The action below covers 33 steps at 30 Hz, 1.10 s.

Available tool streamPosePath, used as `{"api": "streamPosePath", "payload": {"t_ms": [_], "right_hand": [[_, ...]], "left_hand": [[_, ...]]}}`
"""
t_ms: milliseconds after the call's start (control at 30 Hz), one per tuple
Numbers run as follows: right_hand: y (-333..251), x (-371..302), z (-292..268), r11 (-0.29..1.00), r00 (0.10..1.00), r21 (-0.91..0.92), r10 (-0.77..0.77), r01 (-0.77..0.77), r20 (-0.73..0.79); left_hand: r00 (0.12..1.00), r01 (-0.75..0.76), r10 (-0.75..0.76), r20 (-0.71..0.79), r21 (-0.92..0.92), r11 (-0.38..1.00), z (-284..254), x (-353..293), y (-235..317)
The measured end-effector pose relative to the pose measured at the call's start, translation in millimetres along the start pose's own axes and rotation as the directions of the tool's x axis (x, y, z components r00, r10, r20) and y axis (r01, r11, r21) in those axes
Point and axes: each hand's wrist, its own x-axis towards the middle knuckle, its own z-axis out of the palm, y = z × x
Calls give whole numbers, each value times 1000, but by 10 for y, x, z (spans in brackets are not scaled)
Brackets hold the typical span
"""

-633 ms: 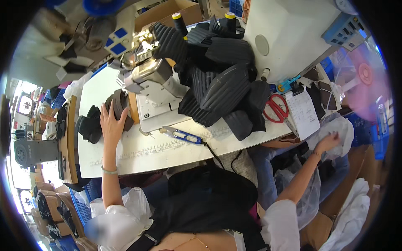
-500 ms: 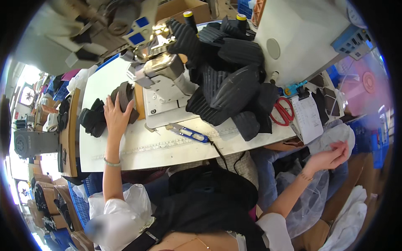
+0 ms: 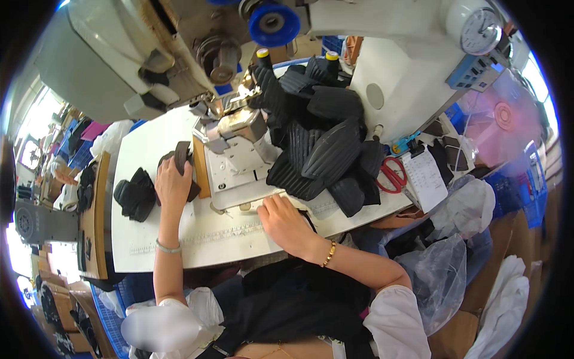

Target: Stitching components of a shoe upper using an industrial sewing machine.

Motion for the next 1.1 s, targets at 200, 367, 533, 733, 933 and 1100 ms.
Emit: {"api": "streamPosePath", "payload": {"t_ms": [200, 367, 533, 733, 933, 1100], "right_hand": [[8, -184, -744, 857, 953, 476, 283, -199, -111], [463, -211, -1045, 857, 813, 63, 506, -511, -287], [640, -131, -1086, 754, 746, 19, 654, -657, -123], [653, -20, -1051, 812, 784, -1, 562, -583, -263], [758, -2, -1221, 795, 712, 56, 570, -604, -410], [848, 89, -1331, 792, 739, -154, 453, -591, -499]], "left_hand": [[974, -54, -2, -226, -240, 969, -9, 34, -89], [996, 50, -88, -13, -735, 676, -46, 17, 48], [968, 248, -66, 241, -888, 387, 35, -40, 310], [983, 3, 129, 134, -704, 710, -21, -30, 250], [986, 93, -159, 51, -957, 275, -723, -83, 459], [986, 38, 159, 54, -995, 97, -999, -141, 802]]}}
